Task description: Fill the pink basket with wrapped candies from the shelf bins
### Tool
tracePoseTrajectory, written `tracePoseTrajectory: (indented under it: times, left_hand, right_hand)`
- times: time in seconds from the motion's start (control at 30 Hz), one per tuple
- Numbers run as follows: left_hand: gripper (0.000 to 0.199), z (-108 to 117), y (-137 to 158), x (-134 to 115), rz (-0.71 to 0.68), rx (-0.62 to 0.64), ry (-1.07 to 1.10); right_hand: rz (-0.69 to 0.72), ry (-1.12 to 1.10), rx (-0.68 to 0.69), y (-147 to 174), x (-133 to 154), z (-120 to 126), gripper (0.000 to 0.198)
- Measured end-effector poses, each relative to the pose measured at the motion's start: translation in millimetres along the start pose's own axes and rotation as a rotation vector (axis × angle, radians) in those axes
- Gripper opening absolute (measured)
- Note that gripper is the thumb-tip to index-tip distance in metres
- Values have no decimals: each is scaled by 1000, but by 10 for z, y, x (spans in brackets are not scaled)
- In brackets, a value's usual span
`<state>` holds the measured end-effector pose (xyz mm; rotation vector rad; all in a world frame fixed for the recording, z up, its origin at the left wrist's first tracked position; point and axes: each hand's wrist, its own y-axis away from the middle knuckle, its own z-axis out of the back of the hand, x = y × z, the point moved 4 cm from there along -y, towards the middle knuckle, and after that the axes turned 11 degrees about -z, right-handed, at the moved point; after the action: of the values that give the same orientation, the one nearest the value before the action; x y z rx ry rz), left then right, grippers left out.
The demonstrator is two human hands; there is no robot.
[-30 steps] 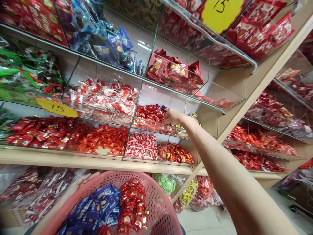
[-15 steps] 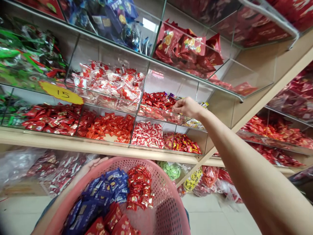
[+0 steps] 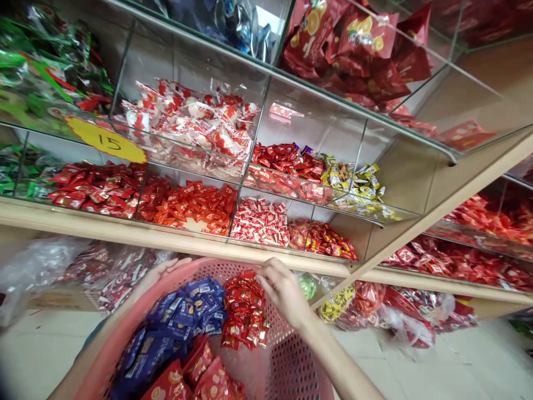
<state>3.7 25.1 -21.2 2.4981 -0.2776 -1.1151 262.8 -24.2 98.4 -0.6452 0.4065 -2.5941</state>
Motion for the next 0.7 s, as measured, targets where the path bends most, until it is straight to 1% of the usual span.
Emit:
tracePoseTrajectory:
  times: [0.07,0.1,0.17,0.33,0.47,0.53,0.63,0.7]
  left_hand:
    - [43,19,-20,12,7,7,9]
    - [43,36,-34,16,6,9,16]
    - [43,69,-64,26,17,11,24]
    - [43,98,-95,39,37,3,22]
    - [43,43,-51,20,12,23,43]
    - [43,32,-28,3,-3,-2,34]
    - [43,52,-25,-9,-6,-63,15]
    - [42,57,-44,0,8,-34,20]
  right_hand:
    - [19,95,84,32,-128,-341,16]
    - [38,149,113,32,-168,-462,17]
    - [80,241,135,6,-197,-617,19]
    - [139,395,98,-126,-135,-832,20]
    - [211,466,120,-190,-114,-1040,15]
    - [240,489,128,-199,-126,-1124,11]
    - [242,501,140,-195,-153,-1190,8]
    - [225,505,158,-185,-162,-1194,8]
